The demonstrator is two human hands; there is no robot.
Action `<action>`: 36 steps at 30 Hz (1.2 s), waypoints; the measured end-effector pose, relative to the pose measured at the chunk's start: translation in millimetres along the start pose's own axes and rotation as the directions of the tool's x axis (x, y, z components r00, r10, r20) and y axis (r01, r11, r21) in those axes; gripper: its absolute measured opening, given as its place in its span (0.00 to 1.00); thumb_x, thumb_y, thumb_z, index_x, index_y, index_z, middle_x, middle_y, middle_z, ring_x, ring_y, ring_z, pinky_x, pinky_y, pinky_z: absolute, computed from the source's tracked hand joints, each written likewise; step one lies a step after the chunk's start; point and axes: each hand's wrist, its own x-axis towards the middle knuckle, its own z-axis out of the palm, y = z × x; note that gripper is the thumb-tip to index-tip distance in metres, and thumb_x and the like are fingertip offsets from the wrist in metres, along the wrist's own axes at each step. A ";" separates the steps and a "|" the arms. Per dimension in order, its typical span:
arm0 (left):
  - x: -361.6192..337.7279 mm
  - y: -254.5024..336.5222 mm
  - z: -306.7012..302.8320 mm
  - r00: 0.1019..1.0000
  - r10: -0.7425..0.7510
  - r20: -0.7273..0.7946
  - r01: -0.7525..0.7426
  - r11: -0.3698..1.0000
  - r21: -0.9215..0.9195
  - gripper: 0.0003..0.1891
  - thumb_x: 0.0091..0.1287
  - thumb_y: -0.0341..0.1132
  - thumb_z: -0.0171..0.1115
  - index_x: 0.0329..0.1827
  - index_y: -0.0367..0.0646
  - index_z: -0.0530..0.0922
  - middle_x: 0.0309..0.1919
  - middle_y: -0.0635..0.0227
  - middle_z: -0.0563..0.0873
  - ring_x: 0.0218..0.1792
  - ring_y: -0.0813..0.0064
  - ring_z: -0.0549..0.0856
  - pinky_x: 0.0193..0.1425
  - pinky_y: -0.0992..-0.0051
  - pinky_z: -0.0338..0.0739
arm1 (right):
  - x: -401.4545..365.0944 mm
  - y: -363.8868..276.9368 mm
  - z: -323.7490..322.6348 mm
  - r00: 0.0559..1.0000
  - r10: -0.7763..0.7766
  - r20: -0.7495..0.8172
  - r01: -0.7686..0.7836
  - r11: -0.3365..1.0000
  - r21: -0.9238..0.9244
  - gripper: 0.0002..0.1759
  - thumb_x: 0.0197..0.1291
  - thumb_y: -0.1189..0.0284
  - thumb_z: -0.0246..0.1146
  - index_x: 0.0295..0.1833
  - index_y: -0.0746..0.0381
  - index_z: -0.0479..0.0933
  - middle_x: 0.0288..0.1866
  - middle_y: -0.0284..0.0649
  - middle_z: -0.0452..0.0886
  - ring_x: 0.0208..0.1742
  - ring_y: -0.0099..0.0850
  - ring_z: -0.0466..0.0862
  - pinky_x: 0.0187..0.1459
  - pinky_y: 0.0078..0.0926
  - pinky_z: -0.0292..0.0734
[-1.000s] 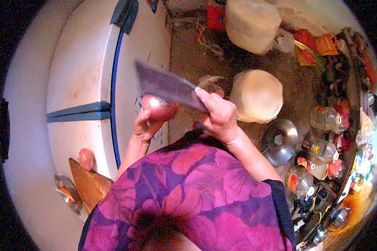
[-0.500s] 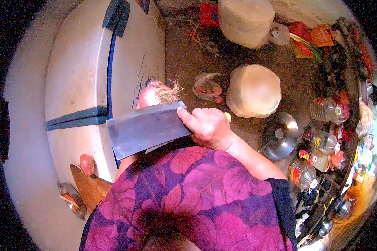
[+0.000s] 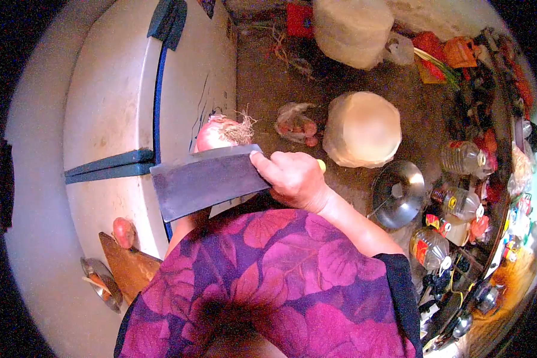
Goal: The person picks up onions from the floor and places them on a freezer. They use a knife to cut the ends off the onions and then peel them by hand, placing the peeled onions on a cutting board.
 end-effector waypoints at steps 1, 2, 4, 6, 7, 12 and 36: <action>0.1 0.1 0.0 1.000 0.002 0.001 -0.002 1.000 0.003 0.39 0.49 0.39 0.72 0.65 0.44 0.64 0.57 0.63 0.75 0.58 0.68 0.75 0.61 0.63 0.74 | 2.8 -2.8 0.4 1.000 -0.002 -0.004 0.002 1.000 -0.022 0.22 0.42 0.74 0.60 0.49 0.58 0.76 0.22 0.34 0.68 0.20 0.31 0.75 0.22 0.30 0.71; 0.0 -0.2 0.5 1.000 0.001 0.002 -0.001 1.000 0.007 0.39 0.49 0.39 0.72 0.65 0.44 0.64 0.57 0.63 0.75 0.58 0.68 0.75 0.61 0.64 0.74 | 4.8 -4.6 1.2 1.000 -0.005 -0.009 0.005 0.999 -0.046 0.22 0.43 0.74 0.60 0.49 0.58 0.76 0.21 0.34 0.68 0.20 0.31 0.75 0.22 0.29 0.71; -0.2 -0.4 1.6 1.000 0.001 0.000 -0.001 1.000 0.009 0.39 0.49 0.39 0.72 0.65 0.44 0.64 0.57 0.63 0.75 0.58 0.68 0.75 0.61 0.64 0.74 | 5.4 -3.5 3.2 1.000 -0.001 -0.017 0.000 0.999 -0.050 0.21 0.43 0.73 0.59 0.48 0.58 0.77 0.21 0.33 0.67 0.19 0.30 0.74 0.21 0.29 0.70; -1.2 0.0 1.0 1.000 0.002 -0.003 -0.002 1.000 0.015 0.39 0.49 0.39 0.72 0.65 0.44 0.64 0.57 0.63 0.75 0.58 0.68 0.76 0.61 0.64 0.74 | 5.9 -4.1 4.4 1.000 0.001 -0.011 -0.002 0.997 -0.072 0.21 0.43 0.74 0.59 0.48 0.58 0.77 0.21 0.34 0.68 0.20 0.31 0.75 0.22 0.30 0.71; -0.2 -0.1 -1.0 1.000 0.003 -0.006 -0.003 1.000 0.011 0.39 0.49 0.38 0.72 0.65 0.44 0.64 0.57 0.63 0.75 0.58 0.68 0.76 0.61 0.64 0.74 | 5.3 -3.7 6.6 1.000 0.009 -0.013 -0.009 0.998 -0.054 0.21 0.43 0.74 0.60 0.48 0.58 0.77 0.21 0.34 0.68 0.20 0.31 0.75 0.22 0.30 0.71; 2.5 -2.1 -7.0 1.000 0.020 -0.011 -0.020 1.000 0.023 0.39 0.49 0.38 0.72 0.65 0.44 0.64 0.56 0.63 0.75 0.58 0.68 0.76 0.61 0.64 0.74 | -0.7 10.6 15.9 0.999 0.032 -0.010 -0.032 0.999 -0.041 0.22 0.43 0.75 0.59 0.49 0.59 0.76 0.22 0.36 0.69 0.20 0.33 0.76 0.23 0.31 0.72; -1.7 -11.8 -0.3 0.989 -0.043 -0.144 0.068 0.983 0.172 0.40 0.46 0.36 0.73 0.65 0.41 0.64 0.54 0.64 0.77 0.55 0.69 0.78 0.61 0.66 0.73 | -48.7 51.8 68.3 0.972 0.236 -0.013 -0.236 0.971 0.025 0.24 0.46 0.72 0.61 0.54 0.55 0.74 0.30 0.40 0.77 0.30 0.41 0.81 0.29 0.37 0.77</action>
